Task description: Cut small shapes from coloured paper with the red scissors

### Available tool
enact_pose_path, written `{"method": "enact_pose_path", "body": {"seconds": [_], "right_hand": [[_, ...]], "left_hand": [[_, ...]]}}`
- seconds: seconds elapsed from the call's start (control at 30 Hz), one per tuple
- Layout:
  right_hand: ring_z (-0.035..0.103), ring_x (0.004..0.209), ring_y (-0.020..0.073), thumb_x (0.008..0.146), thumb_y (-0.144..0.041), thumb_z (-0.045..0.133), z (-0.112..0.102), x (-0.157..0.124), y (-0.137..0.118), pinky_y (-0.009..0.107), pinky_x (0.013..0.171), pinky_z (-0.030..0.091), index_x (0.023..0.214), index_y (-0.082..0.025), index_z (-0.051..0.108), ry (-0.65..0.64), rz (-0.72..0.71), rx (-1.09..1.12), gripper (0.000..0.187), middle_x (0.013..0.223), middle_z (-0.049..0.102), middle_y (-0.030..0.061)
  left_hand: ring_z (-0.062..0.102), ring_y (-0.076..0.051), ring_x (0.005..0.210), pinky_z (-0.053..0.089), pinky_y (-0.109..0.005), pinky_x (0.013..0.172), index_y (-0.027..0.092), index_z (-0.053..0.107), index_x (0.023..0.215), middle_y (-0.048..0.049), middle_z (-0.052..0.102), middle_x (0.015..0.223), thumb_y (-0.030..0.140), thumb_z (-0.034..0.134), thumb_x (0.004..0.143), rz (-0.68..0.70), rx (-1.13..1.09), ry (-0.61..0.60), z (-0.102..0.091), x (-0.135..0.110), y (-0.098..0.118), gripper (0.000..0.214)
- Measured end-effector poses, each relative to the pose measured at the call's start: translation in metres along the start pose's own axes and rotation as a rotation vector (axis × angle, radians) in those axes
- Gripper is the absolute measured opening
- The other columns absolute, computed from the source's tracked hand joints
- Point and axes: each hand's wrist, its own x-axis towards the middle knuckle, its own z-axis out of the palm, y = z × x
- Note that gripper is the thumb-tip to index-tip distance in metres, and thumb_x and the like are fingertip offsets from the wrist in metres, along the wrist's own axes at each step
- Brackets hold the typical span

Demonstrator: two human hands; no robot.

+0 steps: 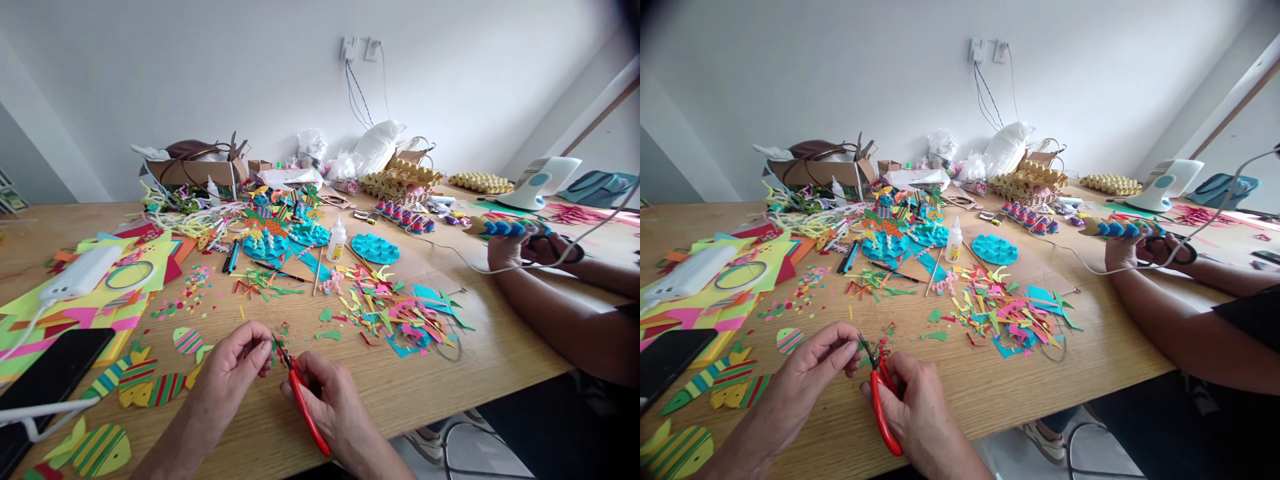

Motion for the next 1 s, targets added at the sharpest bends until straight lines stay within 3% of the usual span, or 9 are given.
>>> {"method": "enact_pose_path", "body": {"seconds": [0.33, 0.47, 0.7, 1.0], "right_hand": [[0.025, 0.048, 0.0079, 0.077, -0.044, 0.056, -0.001, 0.002, 0.003, 0.021, 0.043, 0.019, 0.055, -0.020, 0.035, -0.030, -0.001, -0.021, 0.039, 0.050, 0.028, -0.0072], [0.028, 0.049, 0.0083, 0.078, -0.039, 0.055, -0.004, 0.002, 0.001, 0.021, 0.045, 0.021, 0.058, -0.019, 0.039, -0.061, -0.007, -0.036, 0.032, 0.052, 0.031, -0.0071], [0.034, 0.056, 0.0105, 0.081, -0.034, 0.049, -0.002, 0.001, -0.004, 0.021, 0.051, 0.027, 0.066, -0.019, 0.042, -0.068, -0.044, -0.052, 0.022, 0.059, 0.038, -0.0052], [0.037, 0.056, 0.0110, 0.080, -0.032, 0.050, 0.005, 0.002, 0.002, 0.021, 0.052, 0.029, 0.070, -0.020, 0.043, -0.023, -0.086, -0.039, 0.018, 0.061, 0.042, -0.0044]], "left_hand": [[0.052, -0.013, 0.056, 0.044, -0.021, 0.055, 0.020, 0.059, 0.065, 0.0043, 0.053, 0.055, 0.028, 0.060, 0.073, -0.025, -0.052, 0.050, -0.002, 0.001, 0.003, 0.011], [0.052, -0.013, 0.055, 0.044, -0.022, 0.055, 0.019, 0.059, 0.066, 0.0044, 0.054, 0.054, 0.027, 0.061, 0.072, -0.049, -0.086, 0.088, -0.003, 0.001, 0.003, 0.010], [0.054, -0.011, 0.056, 0.045, -0.021, 0.055, 0.018, 0.061, 0.070, 0.0044, 0.059, 0.058, 0.024, 0.068, 0.067, -0.178, -0.330, 0.066, 0.004, -0.002, 0.001, 0.009], [0.057, -0.011, 0.061, 0.047, -0.021, 0.059, 0.017, 0.064, 0.070, 0.0027, 0.063, 0.068, 0.025, 0.073, 0.065, -0.191, -0.510, 0.125, 0.014, -0.004, 0.003, 0.013]]}}
